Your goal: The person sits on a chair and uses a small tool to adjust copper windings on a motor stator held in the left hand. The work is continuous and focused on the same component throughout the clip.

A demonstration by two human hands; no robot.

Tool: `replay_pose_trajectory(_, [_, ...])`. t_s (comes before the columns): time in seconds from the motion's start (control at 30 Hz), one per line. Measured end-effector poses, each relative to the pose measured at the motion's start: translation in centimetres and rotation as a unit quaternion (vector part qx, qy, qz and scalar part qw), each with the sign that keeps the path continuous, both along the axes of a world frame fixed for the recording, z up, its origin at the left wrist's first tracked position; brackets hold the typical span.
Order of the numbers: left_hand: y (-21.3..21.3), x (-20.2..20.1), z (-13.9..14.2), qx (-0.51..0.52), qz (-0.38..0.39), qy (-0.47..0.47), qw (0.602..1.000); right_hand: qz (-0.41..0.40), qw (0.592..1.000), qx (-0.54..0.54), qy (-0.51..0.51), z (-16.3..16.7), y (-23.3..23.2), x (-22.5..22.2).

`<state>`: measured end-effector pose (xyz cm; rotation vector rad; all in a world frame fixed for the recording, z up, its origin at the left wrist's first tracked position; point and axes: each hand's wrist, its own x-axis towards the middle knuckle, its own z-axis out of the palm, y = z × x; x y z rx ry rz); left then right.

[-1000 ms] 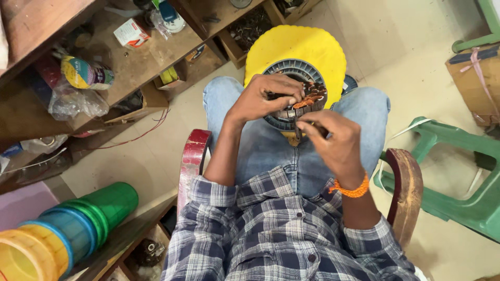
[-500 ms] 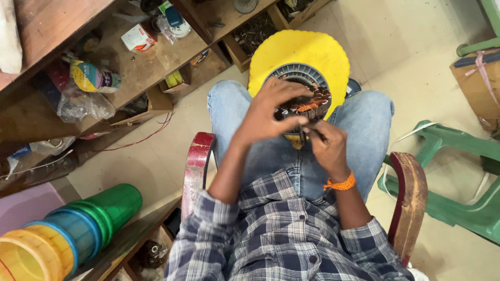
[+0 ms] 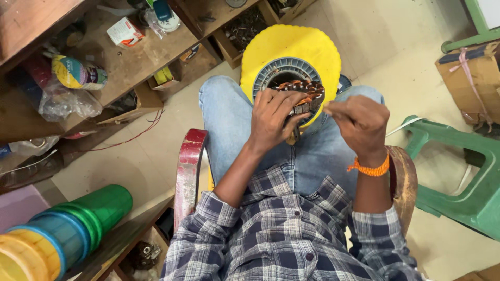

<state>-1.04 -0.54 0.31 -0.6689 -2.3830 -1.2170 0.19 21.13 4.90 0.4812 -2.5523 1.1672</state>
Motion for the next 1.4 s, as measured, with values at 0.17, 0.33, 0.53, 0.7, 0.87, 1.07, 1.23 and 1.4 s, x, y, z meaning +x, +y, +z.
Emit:
replay_pose_trajectory(0.17, [0.3,0.3,-0.5,0.002,0.023,0.009,1.000,0.018,1.000,0.007,-0.017,1.7,-2.0,-2.1])
replay_pose_trajectory(0.33, [0.1,0.3,-0.3,-0.002,0.029,0.015,0.999,0.005,0.998,-0.002,-0.066,1.9,-3.2,-2.5])
replay_pose_trajectory(0.53, [0.4,0.0,2.4,0.029,0.051,-0.065,0.996,-0.006,0.995,-0.037,-0.097,0.9,-3.9,-3.8])
replay_pose_trajectory(0.7, [1.7,-2.5,3.7,-0.011,0.092,-0.264,0.960,-0.031,0.994,0.009,-0.100,0.6,-3.5,-4.2])
replay_pose_trajectory(0.87, [1.4,-4.9,2.0,0.121,-0.025,-0.458,0.880,-0.084,0.983,-0.003,-0.161,0.5,-3.5,-4.3])
replay_pose_trajectory(1.07, [-1.4,-5.4,-1.0,0.216,-0.154,-0.369,0.891,-0.037,0.992,-0.044,-0.116,2.0,-3.6,-1.2])
replay_pose_trajectory(1.23, [-3.5,-6.0,-0.9,0.126,-0.200,-0.280,0.930,-0.039,0.985,-0.066,-0.158,1.9,-5.4,1.7])
replay_pose_trajectory(1.4, [-4.0,-6.4,0.6,0.090,-0.224,-0.228,0.943,-0.049,0.984,-0.100,-0.137,-0.3,-5.7,3.1])
